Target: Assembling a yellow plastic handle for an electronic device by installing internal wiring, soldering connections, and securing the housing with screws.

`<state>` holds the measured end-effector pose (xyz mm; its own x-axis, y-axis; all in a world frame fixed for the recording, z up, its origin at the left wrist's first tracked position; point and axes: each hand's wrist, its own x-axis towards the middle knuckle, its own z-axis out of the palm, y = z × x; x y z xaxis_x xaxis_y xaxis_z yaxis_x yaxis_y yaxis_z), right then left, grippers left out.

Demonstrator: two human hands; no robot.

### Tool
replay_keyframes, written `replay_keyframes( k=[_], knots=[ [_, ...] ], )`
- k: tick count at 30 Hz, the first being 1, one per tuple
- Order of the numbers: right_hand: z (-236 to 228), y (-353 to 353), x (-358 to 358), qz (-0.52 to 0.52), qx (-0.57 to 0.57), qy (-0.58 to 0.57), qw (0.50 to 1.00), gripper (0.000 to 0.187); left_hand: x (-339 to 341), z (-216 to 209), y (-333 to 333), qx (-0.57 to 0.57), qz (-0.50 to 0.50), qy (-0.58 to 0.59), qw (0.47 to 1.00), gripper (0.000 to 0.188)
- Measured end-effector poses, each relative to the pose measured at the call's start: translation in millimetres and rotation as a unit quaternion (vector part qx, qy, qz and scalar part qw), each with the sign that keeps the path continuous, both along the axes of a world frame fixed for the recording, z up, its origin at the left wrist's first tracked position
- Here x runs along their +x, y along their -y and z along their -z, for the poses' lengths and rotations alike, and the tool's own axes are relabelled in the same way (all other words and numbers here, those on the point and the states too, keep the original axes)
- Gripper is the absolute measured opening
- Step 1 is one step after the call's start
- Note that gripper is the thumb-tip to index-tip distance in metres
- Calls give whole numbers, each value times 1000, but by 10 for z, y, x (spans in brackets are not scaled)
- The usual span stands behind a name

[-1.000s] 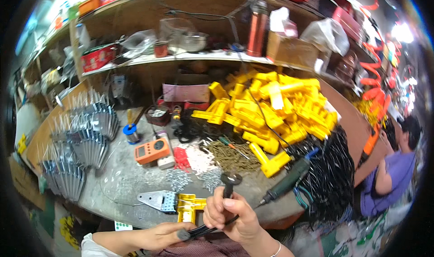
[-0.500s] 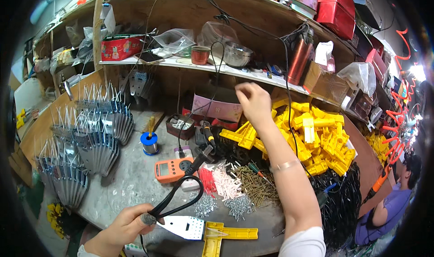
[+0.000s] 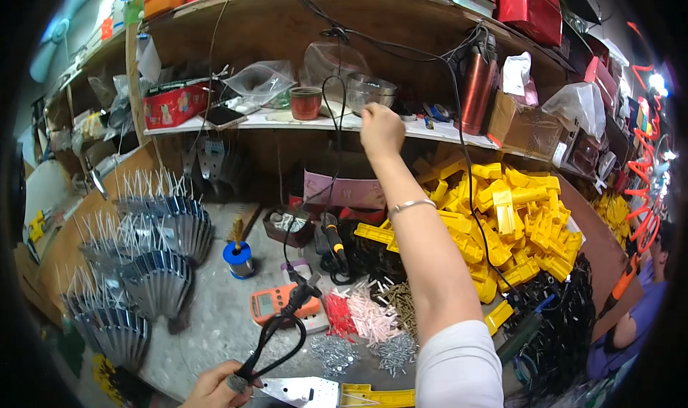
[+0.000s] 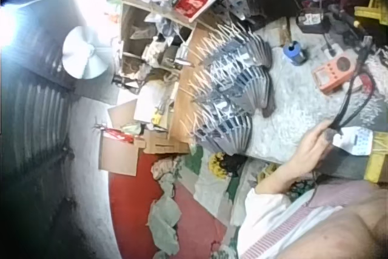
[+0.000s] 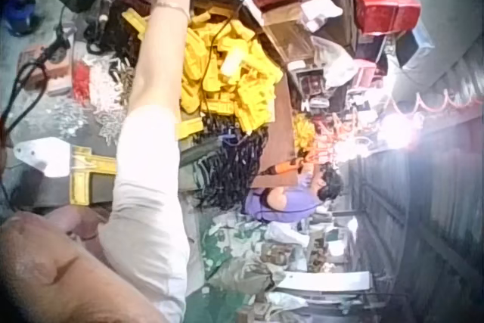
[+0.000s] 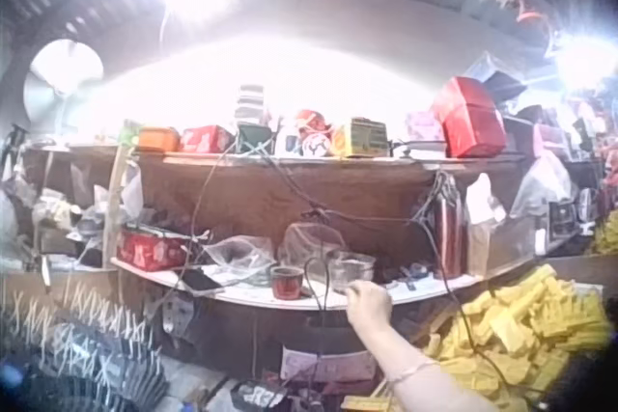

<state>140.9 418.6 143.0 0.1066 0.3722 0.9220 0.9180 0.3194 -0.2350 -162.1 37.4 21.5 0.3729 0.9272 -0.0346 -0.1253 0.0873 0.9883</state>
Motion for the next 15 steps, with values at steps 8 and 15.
replay_keyframes(
  k=[8,15],
  knots=[
    [-109,196,239,-20,-65,19,998,12,229,-48,17,0,-15,34,999,28],
    [-285,9,217,114,-193,92,970,14,275,3,59,40,-43,21,998,27]
  ],
)
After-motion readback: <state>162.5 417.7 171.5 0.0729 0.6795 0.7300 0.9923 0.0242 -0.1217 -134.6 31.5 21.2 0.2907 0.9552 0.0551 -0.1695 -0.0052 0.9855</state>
